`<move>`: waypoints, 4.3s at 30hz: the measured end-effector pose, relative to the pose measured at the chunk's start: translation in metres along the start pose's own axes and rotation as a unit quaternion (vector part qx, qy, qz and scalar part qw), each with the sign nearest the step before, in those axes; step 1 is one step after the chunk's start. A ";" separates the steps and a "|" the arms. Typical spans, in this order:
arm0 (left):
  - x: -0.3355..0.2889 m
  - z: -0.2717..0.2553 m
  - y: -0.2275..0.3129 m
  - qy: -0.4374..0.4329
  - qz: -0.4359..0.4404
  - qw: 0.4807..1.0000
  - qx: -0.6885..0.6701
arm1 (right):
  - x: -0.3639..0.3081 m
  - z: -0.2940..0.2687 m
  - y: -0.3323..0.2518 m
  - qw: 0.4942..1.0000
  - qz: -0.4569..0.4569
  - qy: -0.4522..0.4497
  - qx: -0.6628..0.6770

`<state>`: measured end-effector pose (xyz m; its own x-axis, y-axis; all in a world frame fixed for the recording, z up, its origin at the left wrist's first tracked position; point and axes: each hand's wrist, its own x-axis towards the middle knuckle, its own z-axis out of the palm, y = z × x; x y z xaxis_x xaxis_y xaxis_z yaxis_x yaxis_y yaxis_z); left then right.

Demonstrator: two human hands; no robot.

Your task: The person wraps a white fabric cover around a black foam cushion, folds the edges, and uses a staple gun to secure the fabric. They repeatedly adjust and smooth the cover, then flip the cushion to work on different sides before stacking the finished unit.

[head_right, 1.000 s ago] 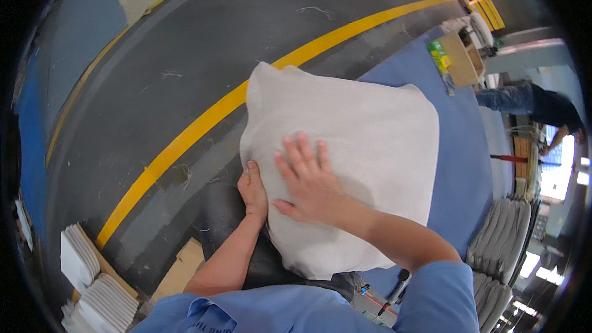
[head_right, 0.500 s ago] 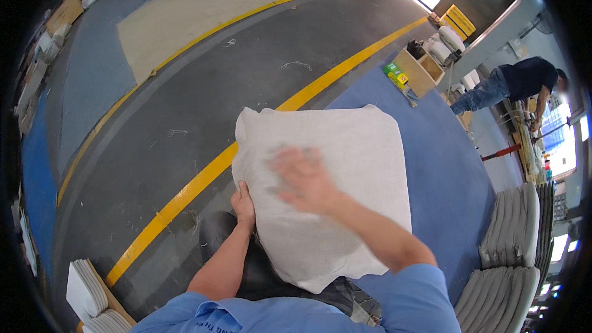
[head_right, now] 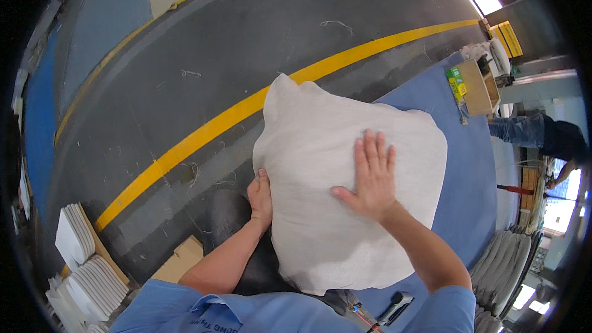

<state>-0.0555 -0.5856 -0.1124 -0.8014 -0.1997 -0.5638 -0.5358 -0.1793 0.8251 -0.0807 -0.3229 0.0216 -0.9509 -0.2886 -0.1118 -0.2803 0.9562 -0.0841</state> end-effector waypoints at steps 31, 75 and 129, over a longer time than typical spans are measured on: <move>0.009 0.007 0.004 0.037 0.084 0.989 0.116 | -0.164 -0.003 0.081 0.980 0.170 0.107 -0.007; 0.011 0.010 -0.005 0.032 0.048 0.998 0.011 | -0.107 0.019 -0.016 0.992 0.123 -0.004 -0.018; 0.022 0.008 -0.001 0.051 0.071 0.987 0.137 | -0.073 0.023 -0.176 0.996 -0.028 -0.044 0.078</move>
<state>-0.0751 -0.5823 -0.1256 -0.8503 -0.3026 -0.4306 -0.4826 0.1216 0.8674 0.0411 -0.4713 0.0223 -0.9173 -0.3503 -0.1891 -0.3015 0.9216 -0.2445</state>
